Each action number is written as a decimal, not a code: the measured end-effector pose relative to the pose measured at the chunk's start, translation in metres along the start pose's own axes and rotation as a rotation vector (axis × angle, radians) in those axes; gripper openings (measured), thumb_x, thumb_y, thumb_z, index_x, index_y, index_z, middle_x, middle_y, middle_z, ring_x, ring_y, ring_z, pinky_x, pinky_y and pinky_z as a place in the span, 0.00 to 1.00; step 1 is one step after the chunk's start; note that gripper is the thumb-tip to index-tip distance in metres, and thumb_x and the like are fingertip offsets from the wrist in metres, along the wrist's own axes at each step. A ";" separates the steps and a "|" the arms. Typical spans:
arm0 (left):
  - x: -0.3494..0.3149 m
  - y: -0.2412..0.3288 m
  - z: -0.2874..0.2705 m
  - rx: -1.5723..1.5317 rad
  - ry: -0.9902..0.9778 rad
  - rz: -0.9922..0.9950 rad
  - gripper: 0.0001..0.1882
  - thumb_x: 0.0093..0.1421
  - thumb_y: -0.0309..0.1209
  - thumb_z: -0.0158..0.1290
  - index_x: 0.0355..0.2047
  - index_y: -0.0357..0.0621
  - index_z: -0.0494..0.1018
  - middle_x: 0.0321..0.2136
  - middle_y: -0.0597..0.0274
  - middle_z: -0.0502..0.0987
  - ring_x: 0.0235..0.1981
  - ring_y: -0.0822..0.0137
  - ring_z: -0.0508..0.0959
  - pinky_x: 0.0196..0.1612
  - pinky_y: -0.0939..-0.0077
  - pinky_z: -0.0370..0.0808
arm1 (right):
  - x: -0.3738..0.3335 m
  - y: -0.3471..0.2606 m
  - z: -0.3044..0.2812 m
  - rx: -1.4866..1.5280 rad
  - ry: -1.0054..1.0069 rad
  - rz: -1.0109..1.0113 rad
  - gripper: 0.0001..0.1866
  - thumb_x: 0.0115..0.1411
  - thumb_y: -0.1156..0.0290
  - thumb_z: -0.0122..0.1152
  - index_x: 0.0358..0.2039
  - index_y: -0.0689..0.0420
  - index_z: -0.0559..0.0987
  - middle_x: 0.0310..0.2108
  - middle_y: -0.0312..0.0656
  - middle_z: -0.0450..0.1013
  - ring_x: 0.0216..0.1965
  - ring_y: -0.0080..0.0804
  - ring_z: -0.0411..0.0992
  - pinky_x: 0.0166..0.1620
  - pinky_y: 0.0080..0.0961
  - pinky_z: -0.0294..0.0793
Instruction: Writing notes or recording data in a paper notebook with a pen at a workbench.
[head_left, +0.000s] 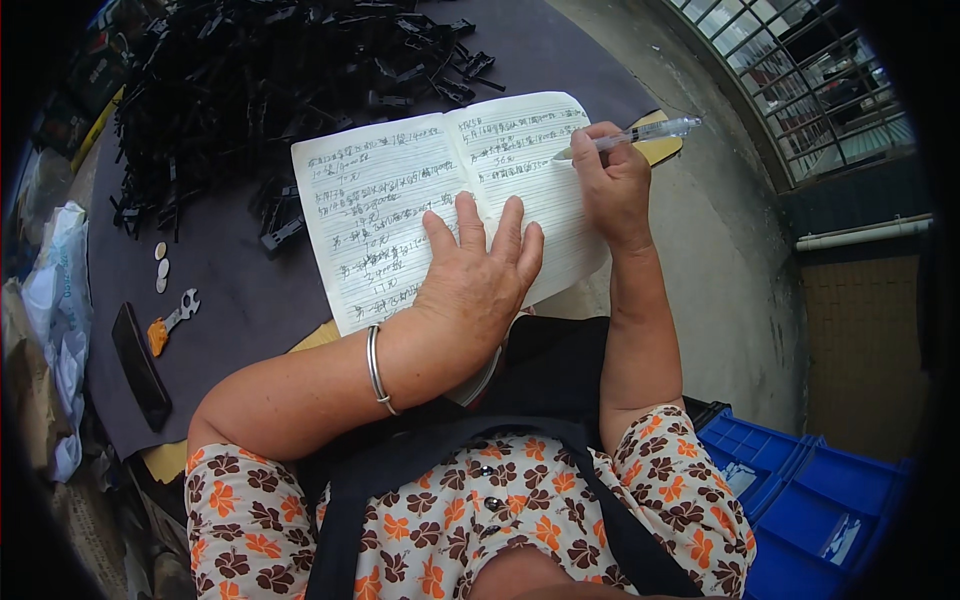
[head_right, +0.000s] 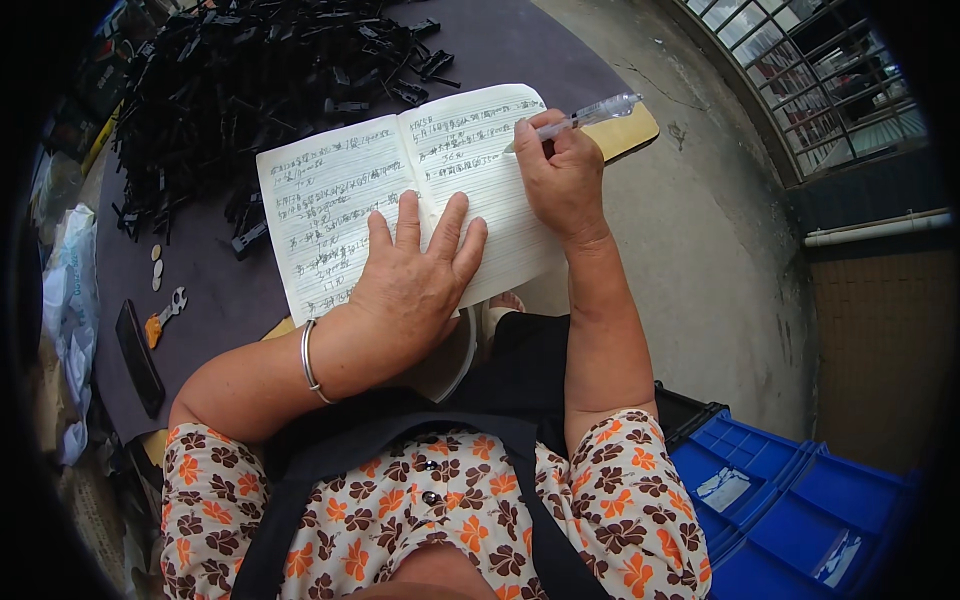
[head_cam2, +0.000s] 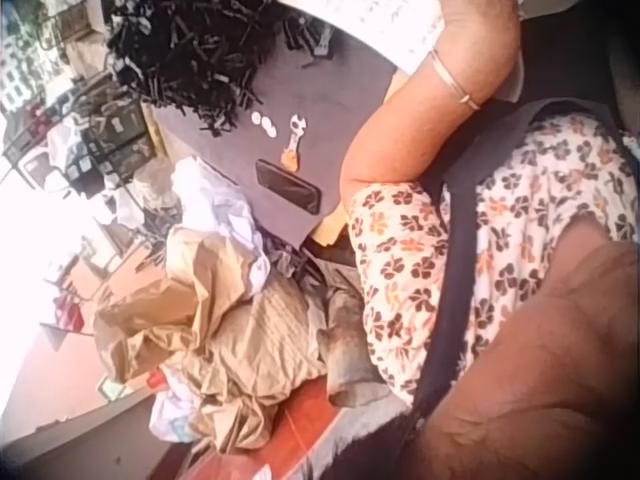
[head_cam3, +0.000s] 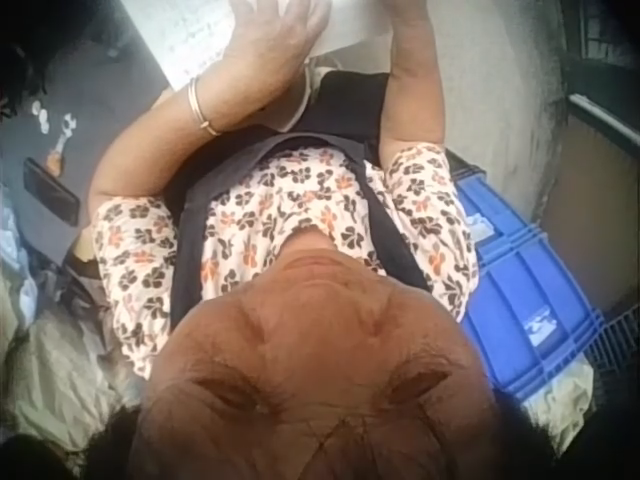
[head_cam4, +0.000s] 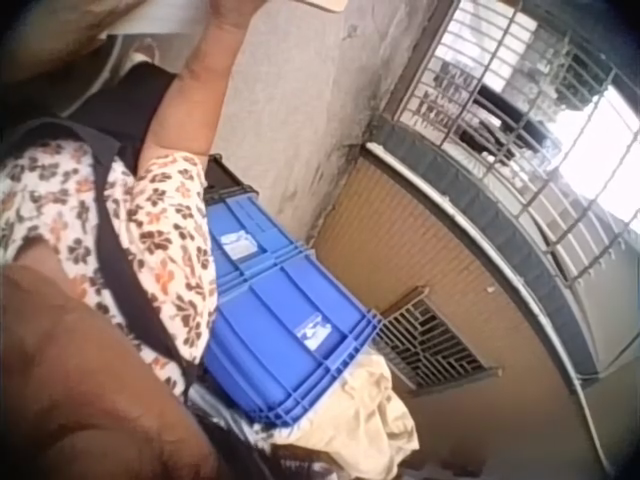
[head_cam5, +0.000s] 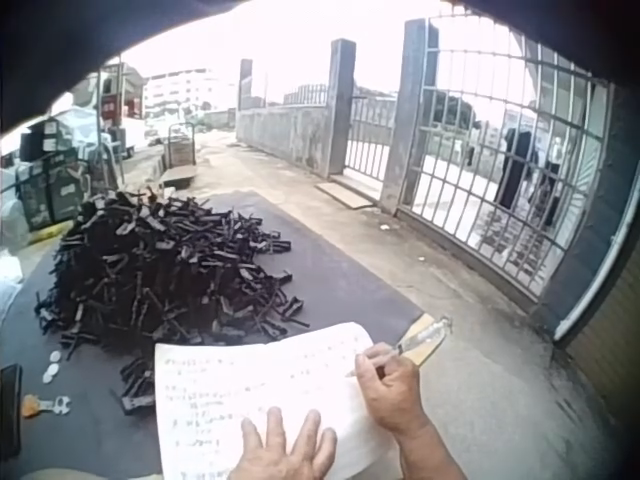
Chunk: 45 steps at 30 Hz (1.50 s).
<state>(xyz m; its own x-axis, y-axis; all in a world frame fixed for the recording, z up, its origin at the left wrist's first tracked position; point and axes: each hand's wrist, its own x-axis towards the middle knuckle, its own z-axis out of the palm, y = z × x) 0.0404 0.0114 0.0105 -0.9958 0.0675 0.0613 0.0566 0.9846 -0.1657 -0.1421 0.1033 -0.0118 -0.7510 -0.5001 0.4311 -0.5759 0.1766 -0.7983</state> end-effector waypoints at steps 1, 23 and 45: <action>0.000 0.000 -0.001 -0.007 -0.005 0.003 0.43 0.48 0.45 0.61 0.61 0.40 0.59 0.61 0.42 0.59 0.57 0.31 0.63 0.52 0.36 0.65 | 0.000 0.000 0.000 -0.007 -0.004 -0.008 0.10 0.63 0.67 0.57 0.29 0.59 0.77 0.22 0.30 0.71 0.25 0.16 0.66 0.30 0.17 0.66; 0.000 -0.001 -0.001 -0.051 0.013 0.008 0.36 0.53 0.40 0.55 0.60 0.39 0.60 0.60 0.40 0.60 0.56 0.30 0.64 0.51 0.34 0.64 | 0.001 0.002 0.002 -0.094 0.020 -0.022 0.10 0.63 0.67 0.57 0.28 0.60 0.77 0.22 0.32 0.72 0.25 0.17 0.67 0.30 0.18 0.67; 0.000 -0.001 0.001 -0.036 0.032 0.024 0.33 0.55 0.38 0.52 0.60 0.38 0.61 0.60 0.39 0.60 0.55 0.29 0.64 0.50 0.33 0.64 | 0.000 0.004 0.003 -0.064 0.090 -0.032 0.10 0.63 0.67 0.57 0.28 0.59 0.77 0.21 0.32 0.72 0.24 0.17 0.66 0.30 0.18 0.67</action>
<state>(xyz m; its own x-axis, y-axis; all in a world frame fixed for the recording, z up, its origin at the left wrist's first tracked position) 0.0400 0.0104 0.0099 -0.9914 0.0955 0.0890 0.0833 0.9878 -0.1317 -0.1428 0.1015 -0.0161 -0.7561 -0.4288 0.4944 -0.6175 0.2171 -0.7560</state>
